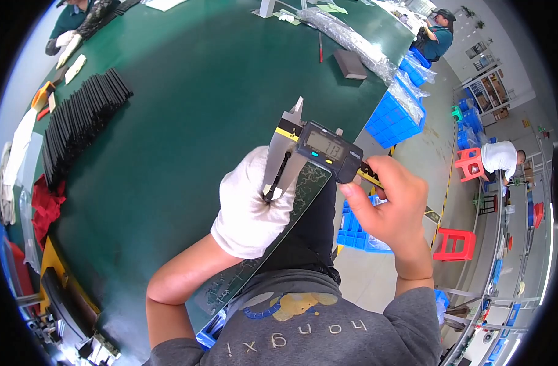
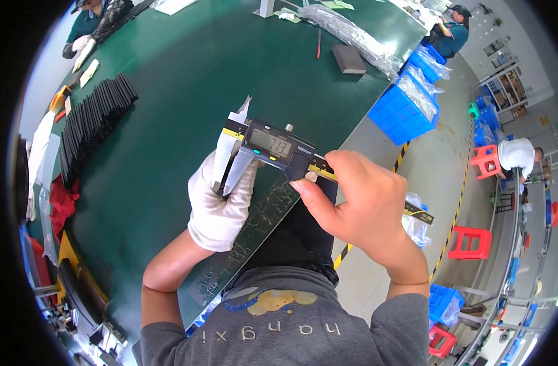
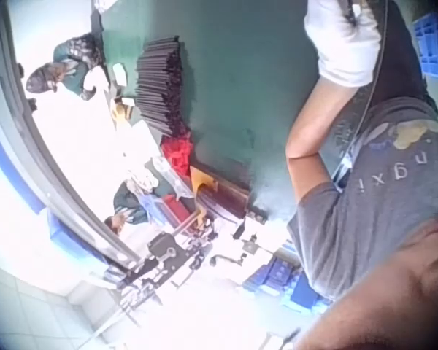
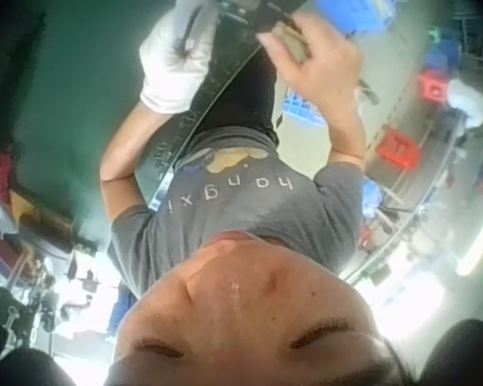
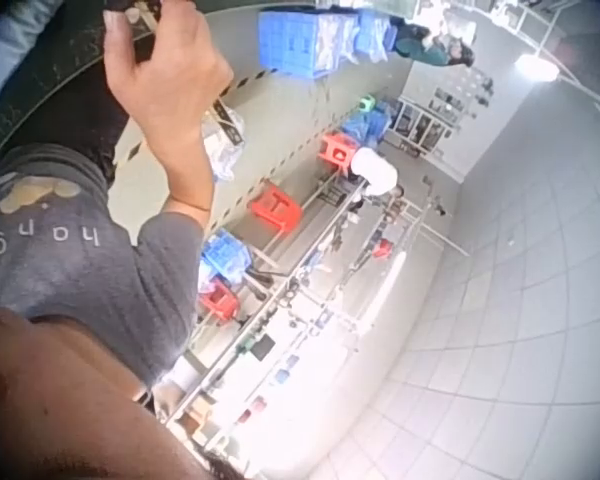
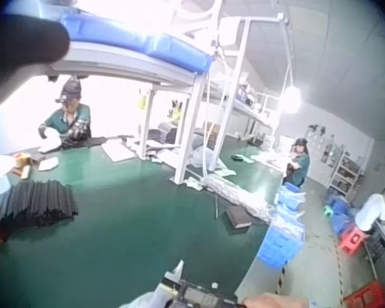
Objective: Using a digital caliper to measure the diameter or thickness of black components on a workbench.
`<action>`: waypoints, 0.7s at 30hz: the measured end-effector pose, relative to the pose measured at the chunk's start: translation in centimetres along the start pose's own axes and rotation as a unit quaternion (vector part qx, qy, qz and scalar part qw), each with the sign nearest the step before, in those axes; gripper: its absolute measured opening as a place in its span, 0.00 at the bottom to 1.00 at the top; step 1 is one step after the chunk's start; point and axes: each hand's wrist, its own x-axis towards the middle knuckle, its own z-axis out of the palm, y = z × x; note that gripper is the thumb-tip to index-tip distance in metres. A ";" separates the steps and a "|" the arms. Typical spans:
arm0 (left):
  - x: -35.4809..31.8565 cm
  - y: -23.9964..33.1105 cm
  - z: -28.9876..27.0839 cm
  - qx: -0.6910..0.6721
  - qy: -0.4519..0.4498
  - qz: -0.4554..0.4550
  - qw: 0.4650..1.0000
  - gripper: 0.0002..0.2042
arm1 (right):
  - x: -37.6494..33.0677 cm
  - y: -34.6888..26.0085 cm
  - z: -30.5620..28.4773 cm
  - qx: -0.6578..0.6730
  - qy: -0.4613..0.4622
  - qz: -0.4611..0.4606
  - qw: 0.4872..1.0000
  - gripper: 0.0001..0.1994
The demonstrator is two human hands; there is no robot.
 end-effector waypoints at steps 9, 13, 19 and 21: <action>0.2 -0.1 0.4 0.035 0.018 0.028 0.999 0.05 | 0.2 0.3 -0.2 -0.008 0.009 -0.003 1.000 0.16; 0.0 0.0 0.1 0.042 0.012 0.006 0.999 0.06 | 0.3 0.3 -0.1 -0.001 0.004 -0.014 1.000 0.16; 0.1 0.0 0.4 0.021 0.001 0.026 0.999 0.10 | -0.3 0.7 0.0 0.021 -0.004 0.000 1.000 0.15; 0.2 -0.1 0.3 0.025 -0.006 0.035 0.999 0.11 | -0.3 0.8 -0.1 0.022 -0.010 0.022 0.999 0.15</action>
